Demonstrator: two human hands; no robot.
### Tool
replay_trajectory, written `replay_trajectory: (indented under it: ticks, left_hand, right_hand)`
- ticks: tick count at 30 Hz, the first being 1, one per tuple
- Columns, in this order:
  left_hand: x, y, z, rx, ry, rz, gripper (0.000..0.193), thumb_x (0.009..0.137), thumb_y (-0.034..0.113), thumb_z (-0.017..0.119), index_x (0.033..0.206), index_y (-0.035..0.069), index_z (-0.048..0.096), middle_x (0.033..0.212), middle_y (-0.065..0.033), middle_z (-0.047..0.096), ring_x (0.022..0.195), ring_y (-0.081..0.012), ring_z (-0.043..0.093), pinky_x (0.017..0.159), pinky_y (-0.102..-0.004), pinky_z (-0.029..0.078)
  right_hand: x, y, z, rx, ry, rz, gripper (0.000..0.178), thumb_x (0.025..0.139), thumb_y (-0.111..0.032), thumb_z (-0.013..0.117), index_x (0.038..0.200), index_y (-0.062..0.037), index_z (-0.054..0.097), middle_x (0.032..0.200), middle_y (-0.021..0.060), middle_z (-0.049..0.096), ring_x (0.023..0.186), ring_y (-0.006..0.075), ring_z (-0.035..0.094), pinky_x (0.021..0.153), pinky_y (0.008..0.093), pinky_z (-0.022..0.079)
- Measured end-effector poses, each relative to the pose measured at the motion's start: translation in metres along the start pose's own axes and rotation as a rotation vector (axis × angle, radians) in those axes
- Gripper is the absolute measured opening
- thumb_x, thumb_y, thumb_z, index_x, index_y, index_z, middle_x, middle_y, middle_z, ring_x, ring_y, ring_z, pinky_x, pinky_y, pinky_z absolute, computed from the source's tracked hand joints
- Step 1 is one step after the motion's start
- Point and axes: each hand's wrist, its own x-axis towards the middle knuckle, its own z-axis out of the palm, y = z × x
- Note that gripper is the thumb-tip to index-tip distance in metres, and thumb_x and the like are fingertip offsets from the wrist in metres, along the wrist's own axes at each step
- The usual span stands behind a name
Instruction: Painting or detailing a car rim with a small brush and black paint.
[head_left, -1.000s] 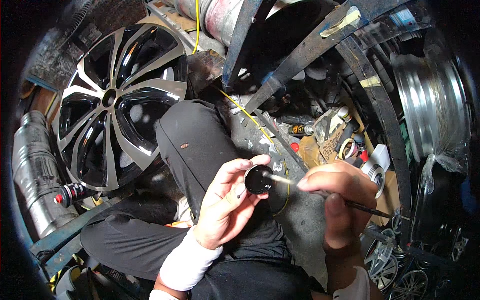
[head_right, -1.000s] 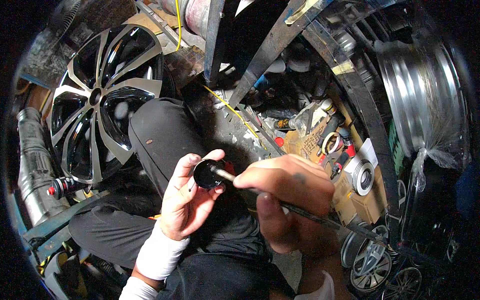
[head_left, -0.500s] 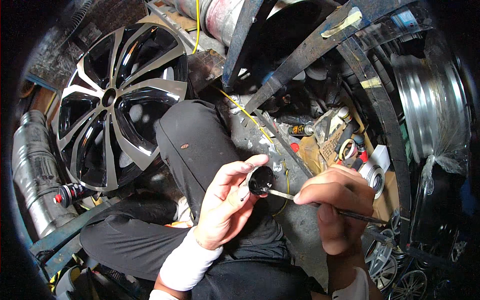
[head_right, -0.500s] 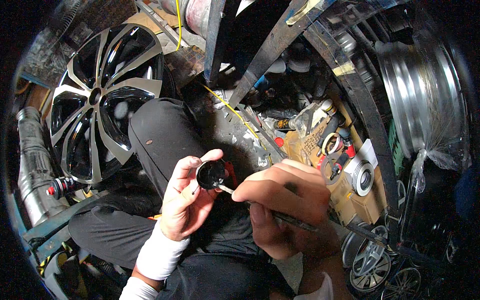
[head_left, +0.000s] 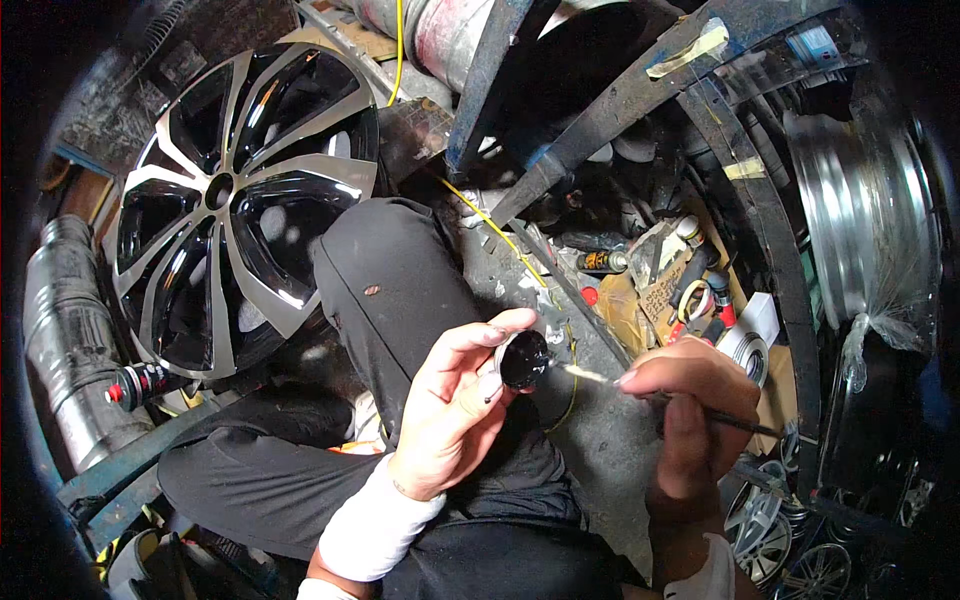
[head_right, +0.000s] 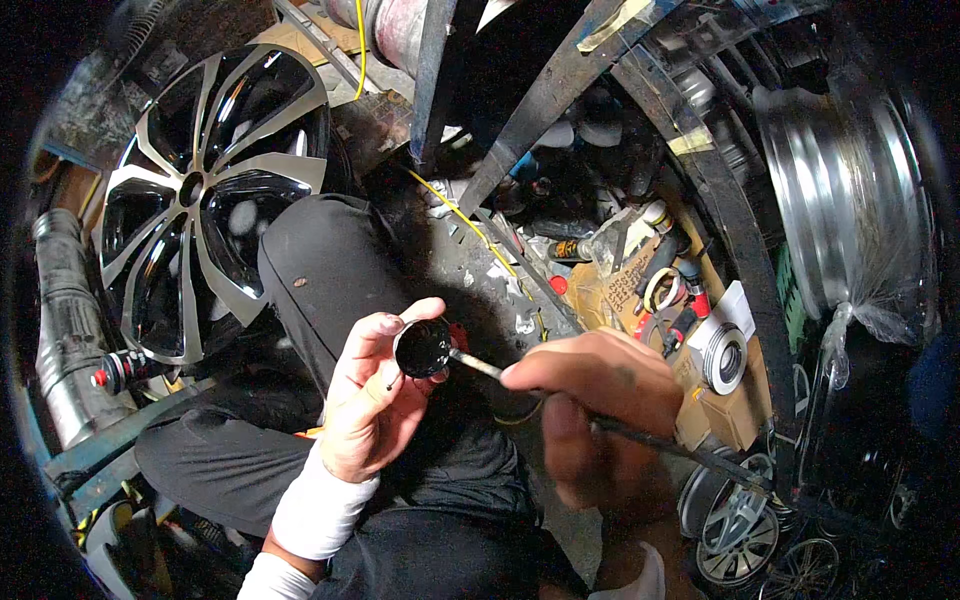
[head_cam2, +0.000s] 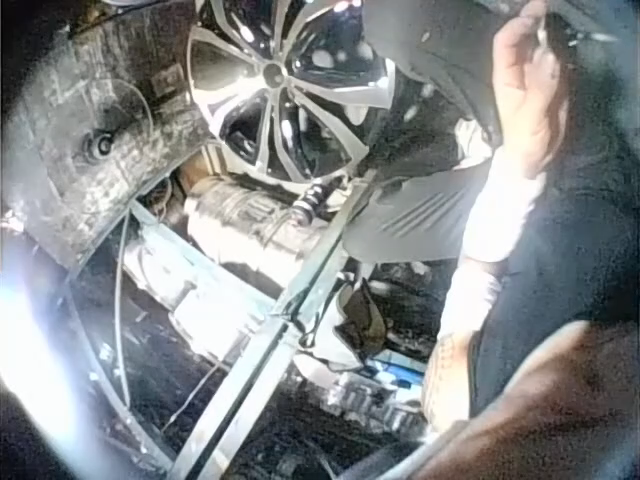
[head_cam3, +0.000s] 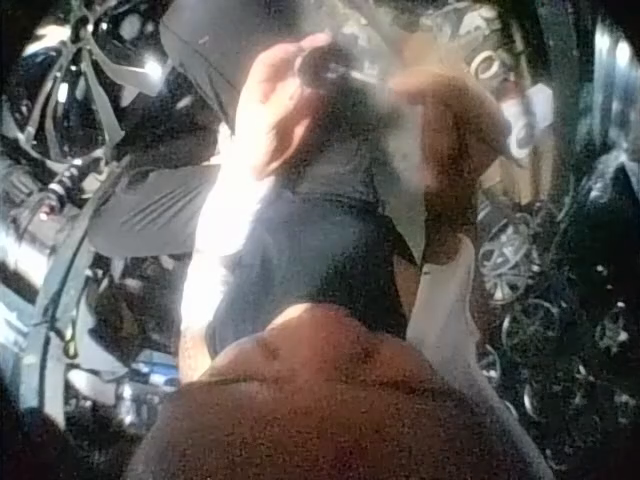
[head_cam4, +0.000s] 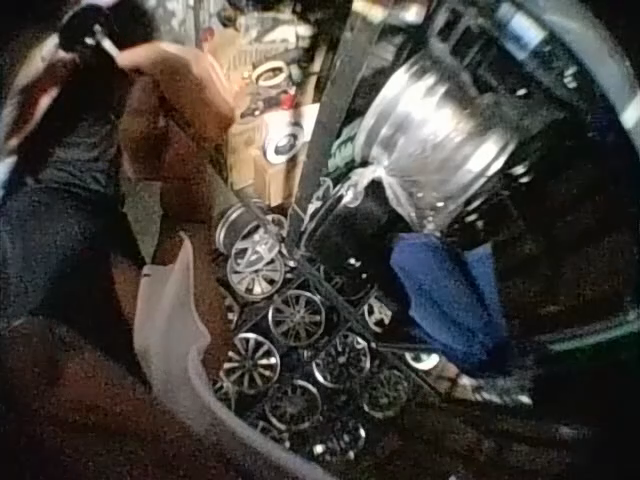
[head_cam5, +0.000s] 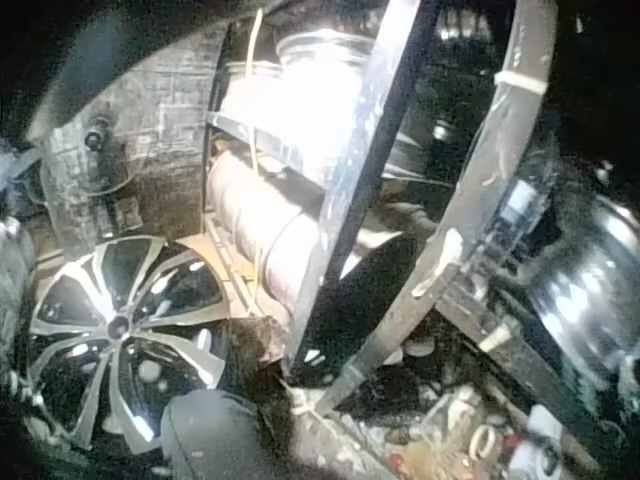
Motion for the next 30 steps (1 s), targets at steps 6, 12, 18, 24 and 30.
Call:
replay_trajectory:
  ticks: [6, 12, 18, 24, 30]
  left_hand:
    - [-0.001, 0.0, 0.001, 0.005, 0.013, 0.013, 0.036, 0.098, 0.005, 0.06, 0.132, 0.007, 0.05, 0.149, -0.0184, 0.045, 0.128, -0.0223, 0.054, 0.103, -0.0352, 0.046]
    - [-0.001, -0.001, 0.003, 0.007, 0.008, 0.021, 0.036, 0.098, 0.005, 0.061, 0.132, 0.007, 0.051, 0.15, -0.0181, 0.045, 0.128, -0.0228, 0.053, 0.103, -0.0352, 0.046]
    - [-0.003, 0.0, 0.003, 0.068, 0.021, 0.023, 0.04, 0.096, 0.009, 0.065, 0.133, 0.01, 0.051, 0.151, -0.0186, 0.043, 0.127, -0.0247, 0.054, 0.1, -0.0363, 0.048]
    - [-0.003, -0.001, 0.001, 0.138, 0.043, 0.02, 0.042, 0.094, 0.015, 0.069, 0.132, 0.013, 0.051, 0.151, -0.0187, 0.041, 0.127, -0.0281, 0.054, 0.099, -0.0383, 0.049]
    - [-0.003, -0.001, -0.001, 0.174, 0.029, 0.033, 0.042, 0.094, 0.014, 0.069, 0.132, 0.012, 0.05, 0.151, -0.0188, 0.042, 0.127, -0.0284, 0.054, 0.101, -0.0391, 0.049]
  right_hand:
    - [-0.011, 0.004, 0.0, 0.182, 0.1, 0.156, 0.038, 0.095, -0.031, 0.052, 0.087, 0.0025, 0.07, 0.083, 0.0149, 0.069, 0.073, 0.0207, 0.064, 0.069, 0.0327, 0.049]
    - [-0.014, 0.005, 0.001, 0.263, 0.137, 0.155, 0.04, 0.097, -0.03, 0.051, 0.088, 0.0043, 0.069, 0.084, 0.0164, 0.069, 0.071, 0.0185, 0.06, 0.067, 0.0309, 0.047]
    - [-0.014, 0.004, 0.005, 0.215, 0.147, 0.162, 0.042, 0.099, -0.031, 0.05, 0.087, 0.0049, 0.068, 0.082, 0.0165, 0.068, 0.07, 0.0182, 0.06, 0.066, 0.0301, 0.046]
    - [-0.016, 0.007, 0.002, 0.283, 0.169, 0.211, 0.048, 0.102, -0.035, 0.047, 0.087, 0.0059, 0.067, 0.081, 0.0166, 0.068, 0.068, 0.0184, 0.062, 0.064, 0.0299, 0.048]
    - [-0.018, 0.022, 0.006, 0.324, 0.165, 0.288, 0.052, 0.103, -0.038, 0.043, 0.089, 0.0063, 0.066, 0.081, 0.0177, 0.068, 0.066, 0.02, 0.067, 0.059, 0.029, 0.049]
